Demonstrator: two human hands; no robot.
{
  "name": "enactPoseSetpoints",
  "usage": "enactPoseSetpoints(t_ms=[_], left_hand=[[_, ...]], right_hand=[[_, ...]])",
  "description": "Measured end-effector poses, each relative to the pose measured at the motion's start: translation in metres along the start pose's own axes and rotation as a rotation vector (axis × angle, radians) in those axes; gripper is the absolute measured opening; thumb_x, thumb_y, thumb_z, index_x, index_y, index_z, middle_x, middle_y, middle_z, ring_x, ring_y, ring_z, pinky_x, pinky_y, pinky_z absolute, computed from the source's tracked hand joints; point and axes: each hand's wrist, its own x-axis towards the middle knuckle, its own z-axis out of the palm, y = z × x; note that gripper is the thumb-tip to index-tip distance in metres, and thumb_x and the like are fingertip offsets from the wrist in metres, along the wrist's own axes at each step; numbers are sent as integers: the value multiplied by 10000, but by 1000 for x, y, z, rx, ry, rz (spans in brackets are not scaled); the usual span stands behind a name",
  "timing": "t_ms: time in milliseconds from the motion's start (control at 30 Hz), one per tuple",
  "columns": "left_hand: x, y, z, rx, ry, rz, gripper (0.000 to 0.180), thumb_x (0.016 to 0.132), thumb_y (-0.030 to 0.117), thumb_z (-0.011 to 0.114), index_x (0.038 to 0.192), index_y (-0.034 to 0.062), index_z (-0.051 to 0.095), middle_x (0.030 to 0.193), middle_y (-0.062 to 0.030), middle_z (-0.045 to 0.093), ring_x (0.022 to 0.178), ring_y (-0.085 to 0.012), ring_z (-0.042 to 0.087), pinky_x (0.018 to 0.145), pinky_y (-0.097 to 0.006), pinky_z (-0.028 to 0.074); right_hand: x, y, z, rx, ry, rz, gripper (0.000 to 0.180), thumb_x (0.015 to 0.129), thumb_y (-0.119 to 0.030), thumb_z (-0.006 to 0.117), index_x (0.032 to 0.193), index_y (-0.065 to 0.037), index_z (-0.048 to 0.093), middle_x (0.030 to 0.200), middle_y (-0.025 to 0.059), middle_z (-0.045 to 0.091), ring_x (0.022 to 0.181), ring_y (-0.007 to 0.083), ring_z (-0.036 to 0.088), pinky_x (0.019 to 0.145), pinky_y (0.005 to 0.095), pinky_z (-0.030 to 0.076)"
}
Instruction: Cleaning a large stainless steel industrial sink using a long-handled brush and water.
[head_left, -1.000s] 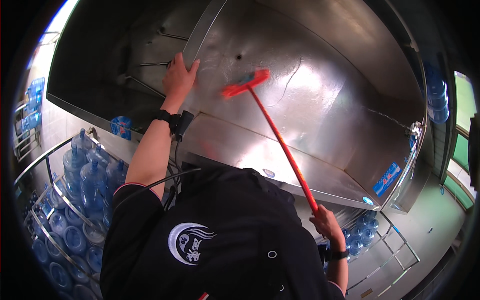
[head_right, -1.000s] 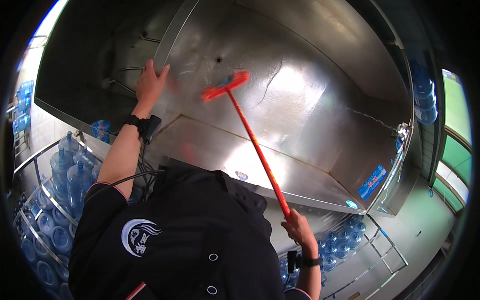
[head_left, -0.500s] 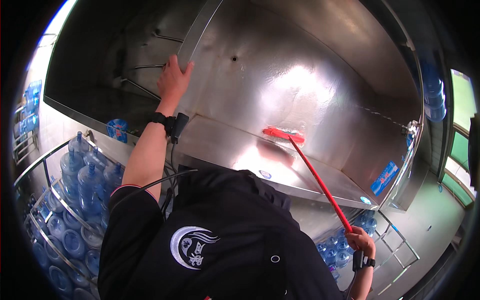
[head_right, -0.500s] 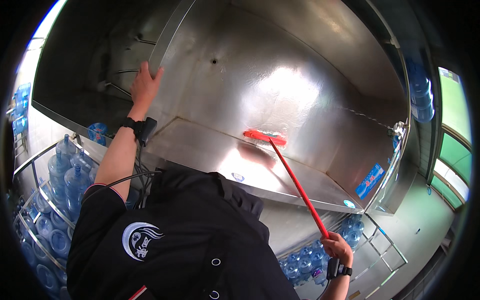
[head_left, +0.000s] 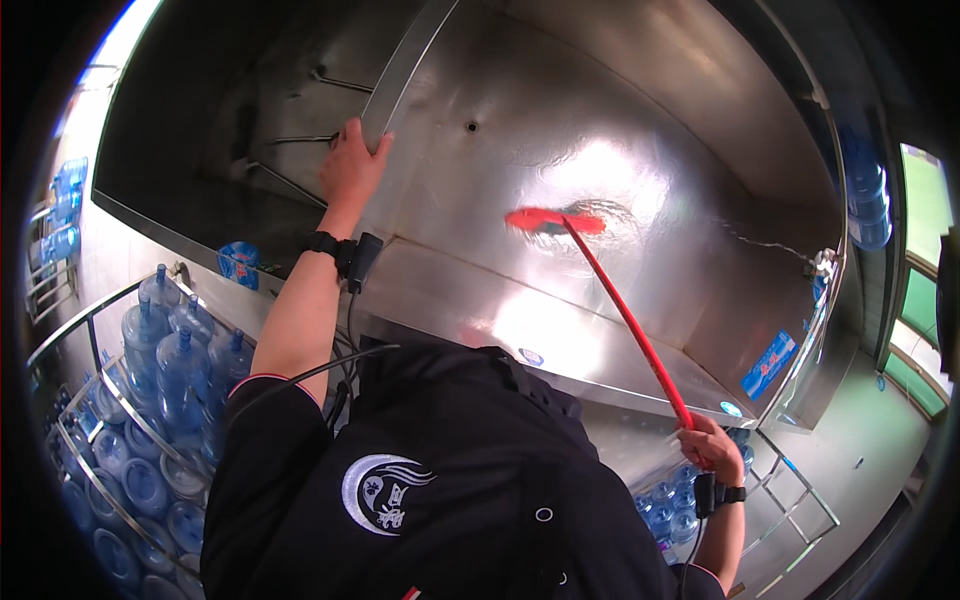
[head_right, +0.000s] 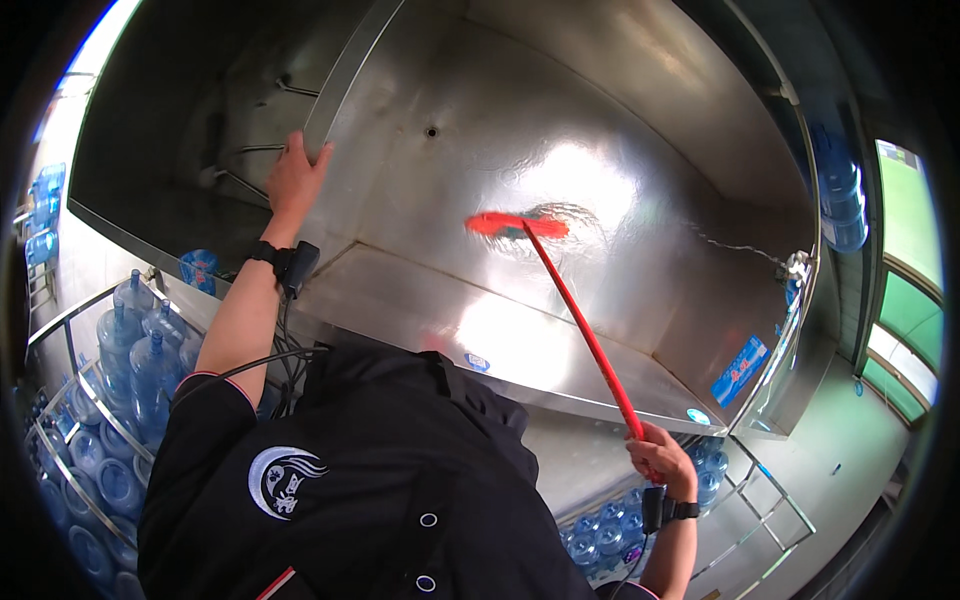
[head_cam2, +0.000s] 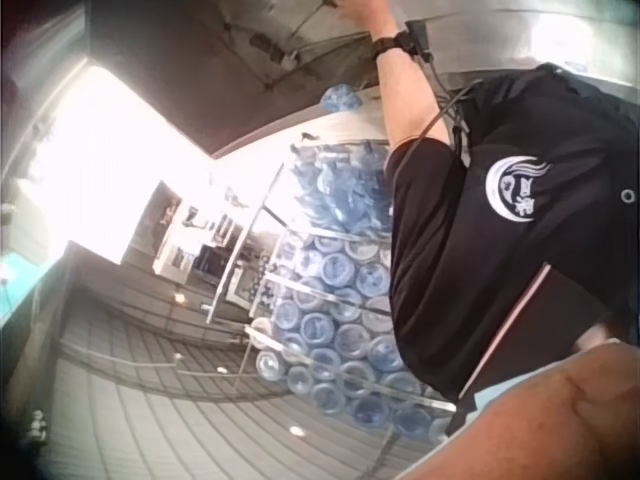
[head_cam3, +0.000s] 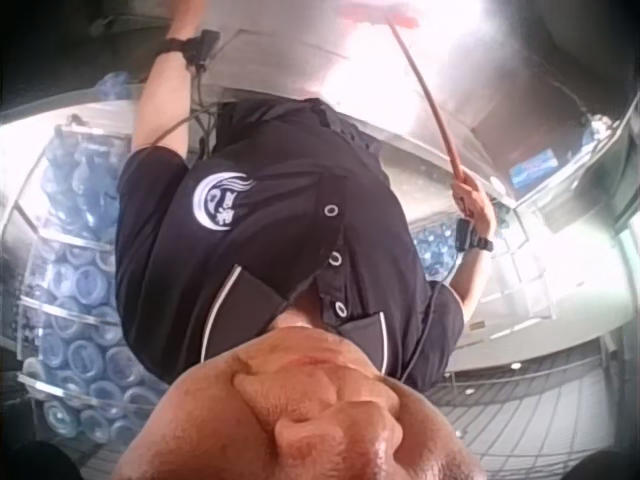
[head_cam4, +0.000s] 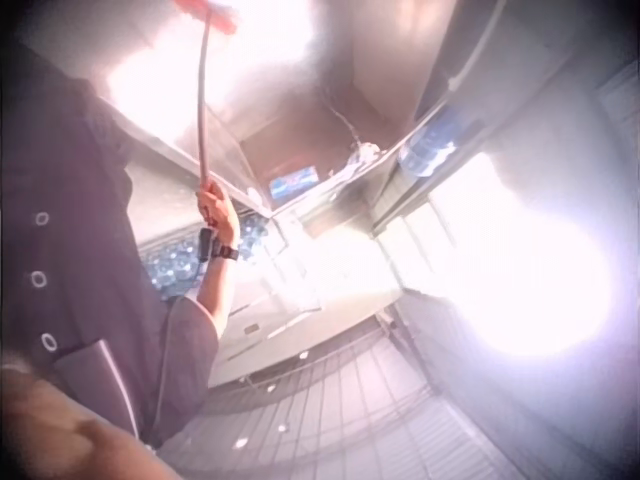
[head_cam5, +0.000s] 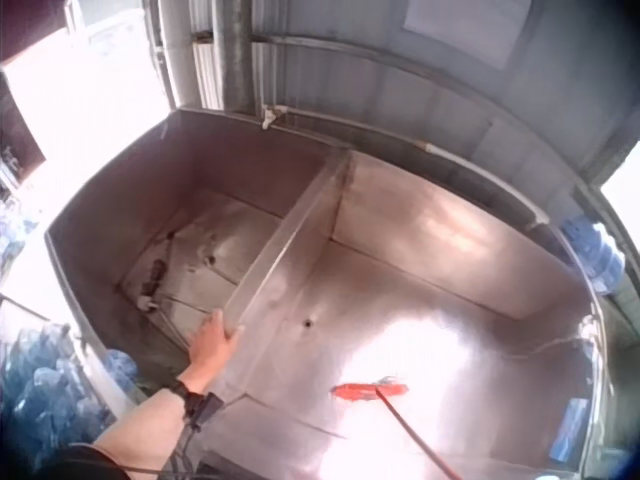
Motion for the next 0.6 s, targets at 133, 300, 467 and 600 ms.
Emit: enactPoseSetpoints(t_ms=[133,300,467,600], left_hand=[[-1,2,-4,-8,-1,-5,528,883,499,584,1141,55,457,1128,-153,614,1059,-371,588,772,-521,515],[0,2,-7,-34,-60,-12,539,883,504,578,1160,54,470,1146,-173,609,1069,-373,586,787,-516,514],[-3,1,-1,-28,14,10,561,891,489,573,1221,48,465,1186,-188,594,1082,-384,580,823,-519,500],[-2,2,1,-9,31,-6,583,897,483,567,1256,38,451,1215,-189,583,1091,-393,574,850,-519,486]], right_hand=[[27,-3,38,183,-104,-63,211,819,-47,584,1013,-32,504,614,-32,411,424,80,398,377,237,305],[84,-28,108,128,-80,-230,237,873,-99,581,1085,-26,501,617,-25,426,423,82,409,353,240,302],[110,-55,151,276,-72,-273,270,892,-165,596,1099,-14,510,647,-6,467,459,88,451,360,255,321],[127,-54,167,319,-94,-383,242,889,-179,606,1056,-16,538,663,-4,498,504,93,478,445,243,370]])
